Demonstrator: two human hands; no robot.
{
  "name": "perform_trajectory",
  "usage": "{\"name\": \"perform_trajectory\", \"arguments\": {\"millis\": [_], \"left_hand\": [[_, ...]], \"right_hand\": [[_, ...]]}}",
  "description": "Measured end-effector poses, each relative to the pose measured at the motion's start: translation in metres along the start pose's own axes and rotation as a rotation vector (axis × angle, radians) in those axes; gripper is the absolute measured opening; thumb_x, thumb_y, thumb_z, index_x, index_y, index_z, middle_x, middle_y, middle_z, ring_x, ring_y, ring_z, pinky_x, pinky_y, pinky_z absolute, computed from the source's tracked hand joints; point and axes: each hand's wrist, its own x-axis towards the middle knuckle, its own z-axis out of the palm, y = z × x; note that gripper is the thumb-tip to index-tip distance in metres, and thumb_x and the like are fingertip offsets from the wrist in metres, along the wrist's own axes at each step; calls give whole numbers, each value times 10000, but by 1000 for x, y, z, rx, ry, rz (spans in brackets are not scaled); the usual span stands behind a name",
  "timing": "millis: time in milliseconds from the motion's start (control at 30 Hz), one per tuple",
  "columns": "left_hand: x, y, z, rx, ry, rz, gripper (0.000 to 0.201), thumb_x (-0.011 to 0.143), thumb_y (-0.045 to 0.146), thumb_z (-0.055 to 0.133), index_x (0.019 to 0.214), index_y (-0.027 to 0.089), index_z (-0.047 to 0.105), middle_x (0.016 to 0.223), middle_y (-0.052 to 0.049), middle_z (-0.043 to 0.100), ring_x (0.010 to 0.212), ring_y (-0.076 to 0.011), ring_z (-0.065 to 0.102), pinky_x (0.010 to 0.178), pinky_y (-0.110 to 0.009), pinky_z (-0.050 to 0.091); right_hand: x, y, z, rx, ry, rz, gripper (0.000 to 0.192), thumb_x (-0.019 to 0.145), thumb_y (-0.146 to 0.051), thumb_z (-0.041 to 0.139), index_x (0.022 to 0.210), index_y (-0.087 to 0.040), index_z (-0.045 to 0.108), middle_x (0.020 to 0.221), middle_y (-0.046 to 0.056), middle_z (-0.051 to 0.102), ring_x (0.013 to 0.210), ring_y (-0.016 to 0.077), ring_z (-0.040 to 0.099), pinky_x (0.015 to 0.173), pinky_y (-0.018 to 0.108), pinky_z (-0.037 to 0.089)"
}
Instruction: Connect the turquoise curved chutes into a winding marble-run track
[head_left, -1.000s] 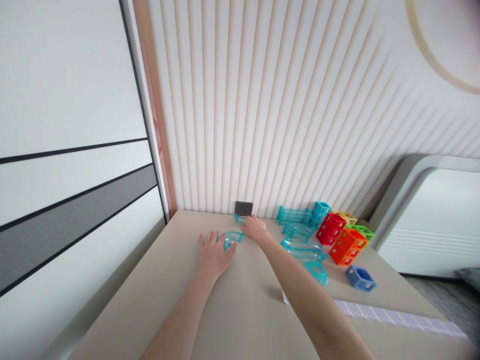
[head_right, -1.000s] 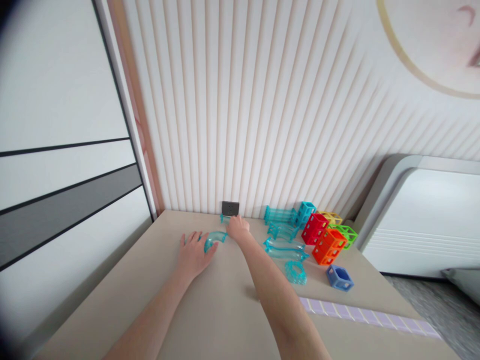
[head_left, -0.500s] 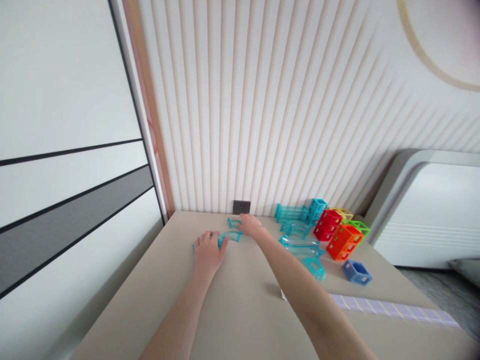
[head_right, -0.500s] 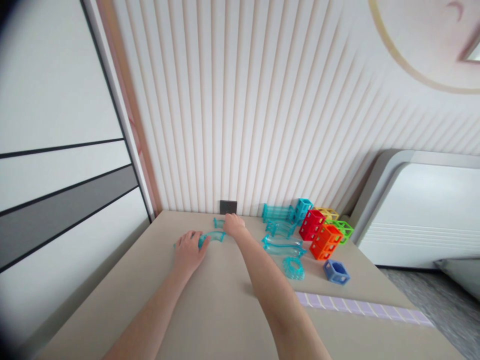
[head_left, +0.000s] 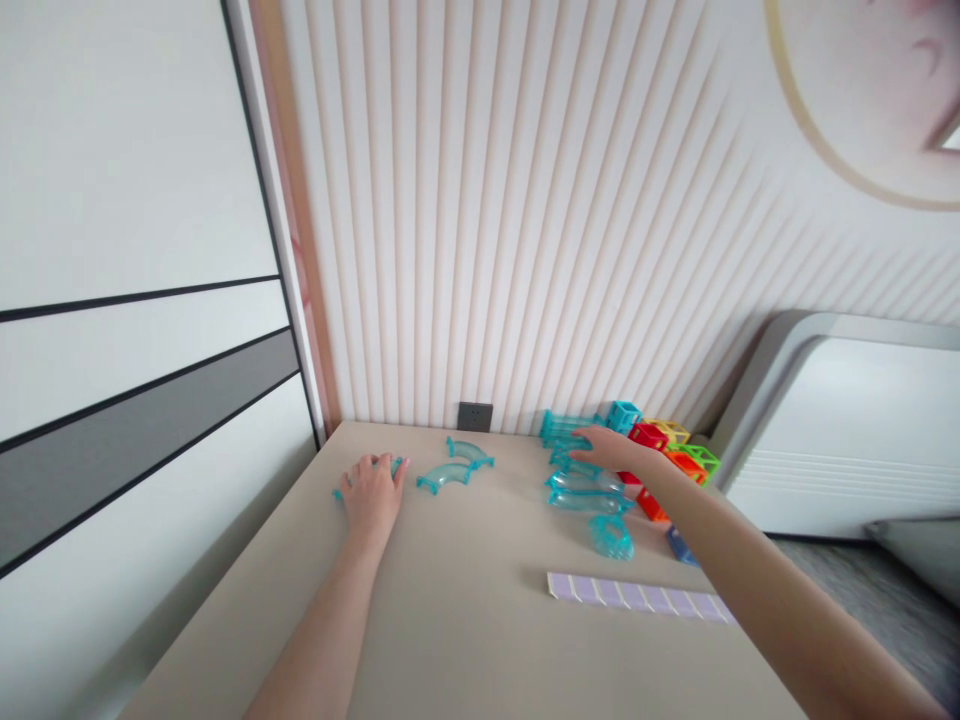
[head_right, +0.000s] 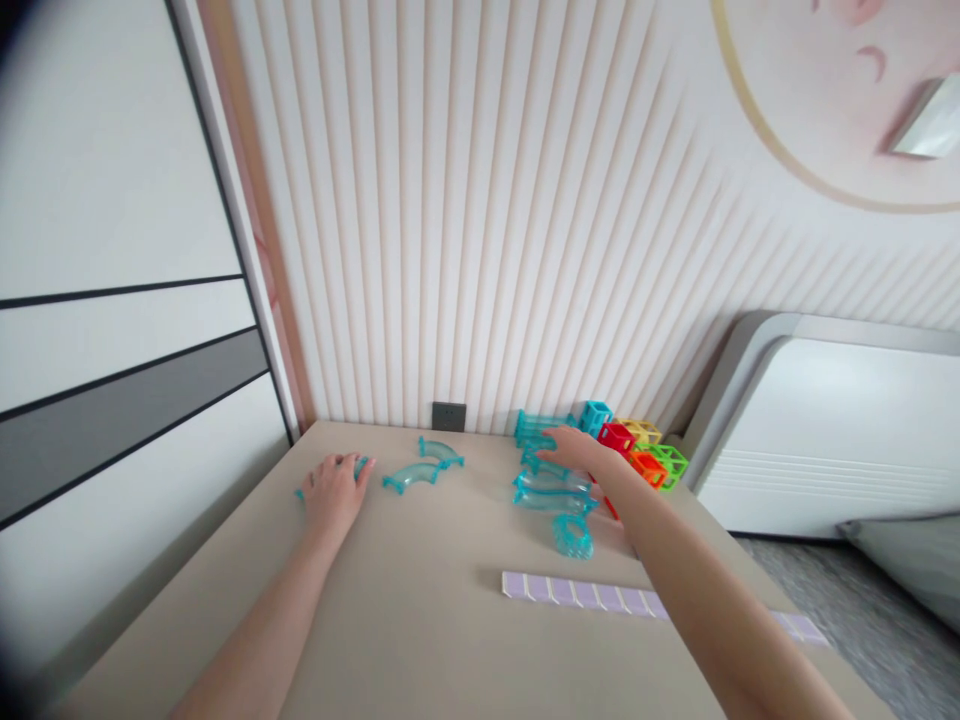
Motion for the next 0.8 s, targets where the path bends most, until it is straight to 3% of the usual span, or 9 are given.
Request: {"name": "perform_trajectory", "arguments": {"millis": [133, 233, 333, 467, 600, 800], "left_hand": [[0, 1, 4, 49, -27, 26, 453, 1033, 457, 394, 1161, 150, 701, 1151, -171, 667, 1077, -316, 595, 1019, -475, 377], [-1, 0, 7, 76, -46, 50, 444, 1019, 454, 426, 1089, 134, 725, 1078, -173, 679, 1047, -326, 607, 1003, -483, 384], [-2, -1, 7, 88, -50, 57, 423, 1007, 439, 449, 1030, 128, 735, 1065, -180, 679, 1043, -336, 611, 989, -494, 398], [-3, 0, 5, 67, -10, 56, 421, 1004, 409, 443, 1198, 117, 678, 1152, -201, 659, 1081, -351, 602, 985, -515, 417], [-4, 8, 0, 13, 38, 107, 439, 1018, 370, 390, 1265, 111, 644, 1230, -209, 638, 1171, -353, 571, 1079, -567, 362], [-10, 27, -4, -86, 34, 264, 346, 992, 383, 462, 1193, 204, 680, 1275, -135, 647, 1240, -293, 550, 1189, -522, 272]], "right_hand": [[4, 14, 11, -2, -71, 80, 731, 854, -301, 702, 1529, -157, 462, 1551, 149, 489, 1393, 274, 510, 1119, 325, 423], [10, 11, 21, -23, -88, 132, 791, 790, -237, 743, 1526, -167, 462, 1553, 164, 482, 1393, 304, 508, 1092, 365, 452], [13, 5, 27, -59, -83, 173, 761, 777, -217, 741, 1497, -195, 497, 1510, 180, 531, 1354, 355, 540, 1027, 442, 496], [13, -2, 28, -106, -80, 204, 661, 778, -209, 737, 1417, -195, 569, 1413, 201, 611, 1289, 384, 589, 977, 484, 507], [12, -4, 28, -127, -91, 215, 546, 795, -210, 727, 1331, -203, 623, 1340, 201, 656, 1232, 373, 633, 946, 475, 509], [12, -1, 33, -128, -115, 206, 543, 837, -268, 720, 1352, -173, 574, 1302, 213, 667, 1170, 359, 671, 871, 426, 538]]}}
